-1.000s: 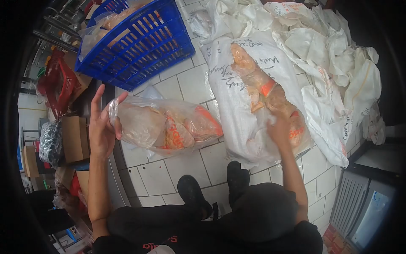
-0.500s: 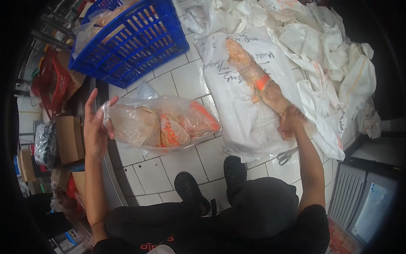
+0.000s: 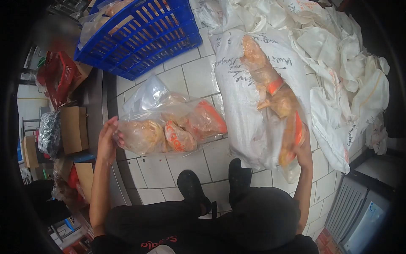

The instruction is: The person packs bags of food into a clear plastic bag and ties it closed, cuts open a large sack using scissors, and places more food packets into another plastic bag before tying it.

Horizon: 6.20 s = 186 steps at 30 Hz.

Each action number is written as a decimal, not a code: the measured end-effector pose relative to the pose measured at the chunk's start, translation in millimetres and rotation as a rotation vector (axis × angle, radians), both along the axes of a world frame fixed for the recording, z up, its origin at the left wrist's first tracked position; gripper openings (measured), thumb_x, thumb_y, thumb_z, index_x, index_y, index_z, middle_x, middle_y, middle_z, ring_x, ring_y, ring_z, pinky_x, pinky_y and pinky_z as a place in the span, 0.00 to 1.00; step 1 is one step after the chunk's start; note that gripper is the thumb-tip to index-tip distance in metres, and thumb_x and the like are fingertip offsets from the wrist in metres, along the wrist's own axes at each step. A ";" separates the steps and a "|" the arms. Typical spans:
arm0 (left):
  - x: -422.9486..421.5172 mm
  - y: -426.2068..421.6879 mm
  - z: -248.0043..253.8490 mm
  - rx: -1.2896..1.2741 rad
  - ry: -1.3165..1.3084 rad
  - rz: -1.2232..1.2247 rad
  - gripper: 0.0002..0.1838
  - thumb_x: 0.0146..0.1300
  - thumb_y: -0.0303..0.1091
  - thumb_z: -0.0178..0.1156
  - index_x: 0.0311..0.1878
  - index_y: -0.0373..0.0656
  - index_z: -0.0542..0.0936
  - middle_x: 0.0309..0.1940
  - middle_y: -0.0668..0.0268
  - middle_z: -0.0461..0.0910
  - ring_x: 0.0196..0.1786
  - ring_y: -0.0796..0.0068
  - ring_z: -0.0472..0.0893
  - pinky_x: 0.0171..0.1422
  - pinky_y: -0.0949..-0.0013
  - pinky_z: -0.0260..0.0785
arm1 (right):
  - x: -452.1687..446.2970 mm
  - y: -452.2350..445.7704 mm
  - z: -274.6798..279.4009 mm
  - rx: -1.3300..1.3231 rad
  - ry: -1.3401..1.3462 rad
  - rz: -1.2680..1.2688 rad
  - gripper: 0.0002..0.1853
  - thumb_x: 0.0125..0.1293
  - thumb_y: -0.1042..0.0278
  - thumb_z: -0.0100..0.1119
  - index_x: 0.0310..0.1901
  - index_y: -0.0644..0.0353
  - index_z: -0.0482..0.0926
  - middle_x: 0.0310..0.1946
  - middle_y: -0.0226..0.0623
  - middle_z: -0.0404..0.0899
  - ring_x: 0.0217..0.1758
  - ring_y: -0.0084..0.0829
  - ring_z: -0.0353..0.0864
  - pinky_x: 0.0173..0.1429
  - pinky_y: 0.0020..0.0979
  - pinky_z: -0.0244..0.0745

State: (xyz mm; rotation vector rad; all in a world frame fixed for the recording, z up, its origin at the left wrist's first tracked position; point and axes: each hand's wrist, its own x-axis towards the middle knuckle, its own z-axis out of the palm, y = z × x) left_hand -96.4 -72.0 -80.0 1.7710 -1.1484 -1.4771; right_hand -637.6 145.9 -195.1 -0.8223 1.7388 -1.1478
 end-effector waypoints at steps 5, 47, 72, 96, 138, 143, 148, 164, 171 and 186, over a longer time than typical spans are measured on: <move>4.8 10.9 -16.8 -0.010 -0.216 0.063 0.37 0.63 0.38 0.65 0.71 0.39 0.60 0.37 0.64 0.80 0.20 0.83 0.71 0.26 0.81 0.65 | 23.5 -8.3 42.6 -0.175 0.238 0.351 0.43 0.47 0.74 0.59 0.70 0.61 0.56 0.62 0.43 0.69 0.63 0.33 0.72 0.67 0.37 0.69; -15.9 43.2 26.7 -0.131 0.422 -0.015 0.43 0.67 0.39 0.61 0.77 0.46 0.47 0.63 0.55 0.74 0.34 0.84 0.71 0.34 0.81 0.63 | 212.7 -188.7 30.7 -0.314 0.269 0.830 0.11 0.65 0.67 0.52 0.27 0.65 0.73 0.21 0.46 0.75 0.28 0.39 0.77 0.36 0.33 0.71; -11.3 54.2 14.3 -0.148 0.128 -0.053 0.49 0.60 0.30 0.66 0.78 0.48 0.46 0.62 0.50 0.74 0.36 0.86 0.72 0.37 0.82 0.64 | 224.5 -169.9 -59.6 -0.501 1.380 1.240 0.33 0.59 0.56 0.59 0.66 0.60 0.71 0.42 0.34 0.82 0.43 0.37 0.78 0.49 0.41 0.65; -71.4 48.4 101.7 -0.488 -0.258 -0.636 0.37 0.55 0.20 0.64 0.69 0.46 0.63 0.34 0.62 0.79 0.36 0.74 0.80 0.39 0.70 0.72 | 223.7 -88.7 165.7 -0.377 0.016 1.916 0.12 0.66 0.62 0.61 0.39 0.62 0.73 0.33 0.49 0.77 0.39 0.50 0.79 0.41 0.47 0.73; -137.0 46.2 -4.1 -0.023 0.224 -0.943 0.12 0.74 0.42 0.54 0.43 0.42 0.78 0.35 0.70 0.72 0.40 0.84 0.69 0.45 0.73 0.66 | 222.6 -106.0 141.4 -0.833 0.496 1.111 0.08 0.51 0.75 0.67 0.33 0.56 0.79 0.39 0.35 0.79 0.47 0.38 0.78 0.49 0.34 0.71; -144.9 41.8 -26.6 0.071 0.513 -0.904 0.13 0.77 0.43 0.50 0.40 0.43 0.72 0.35 0.77 0.68 0.39 0.87 0.64 0.44 0.75 0.61 | 162.2 -148.1 112.9 -0.787 0.437 0.979 0.06 0.59 0.69 0.66 0.37 0.54 0.78 0.47 0.33 0.77 0.57 0.39 0.73 0.55 0.44 0.70; -146.8 42.9 -39.7 0.022 0.471 -0.857 0.13 0.68 0.36 0.63 0.33 0.45 0.68 0.33 0.75 0.67 0.38 0.87 0.64 0.43 0.77 0.62 | 142.8 -179.8 59.1 -0.222 -0.209 1.166 0.10 0.69 0.63 0.63 0.40 0.56 0.72 0.51 0.32 0.78 0.47 0.24 0.74 0.55 0.32 0.69; -166.1 47.7 -64.7 -0.759 -0.260 -0.850 0.11 0.58 0.23 0.65 0.28 0.40 0.71 0.30 0.64 0.78 0.31 0.67 0.79 0.36 0.70 0.72 | 178.3 -168.0 -10.2 -0.175 -0.237 0.579 0.11 0.70 0.62 0.57 0.41 0.63 0.73 0.28 0.37 0.80 0.26 0.26 0.81 0.31 0.30 0.73; -161.0 44.9 -66.3 0.149 0.389 -0.455 0.13 0.65 0.26 0.63 0.29 0.44 0.68 0.28 0.72 0.76 0.34 0.83 0.79 0.39 0.75 0.74 | 165.8 -110.3 59.5 -0.038 0.234 0.710 0.18 0.62 0.59 0.68 0.41 0.64 0.74 0.28 0.39 0.81 0.33 0.30 0.83 0.35 0.28 0.75; -161.7 60.1 -73.8 0.061 0.370 -0.585 0.09 0.67 0.24 0.62 0.35 0.41 0.70 0.41 0.68 0.77 0.40 0.75 0.83 0.46 0.70 0.78 | 181.9 -97.6 33.6 0.102 -1.065 0.112 0.13 0.66 0.73 0.64 0.38 0.50 0.67 0.29 0.23 0.76 0.36 0.17 0.76 0.38 0.20 0.67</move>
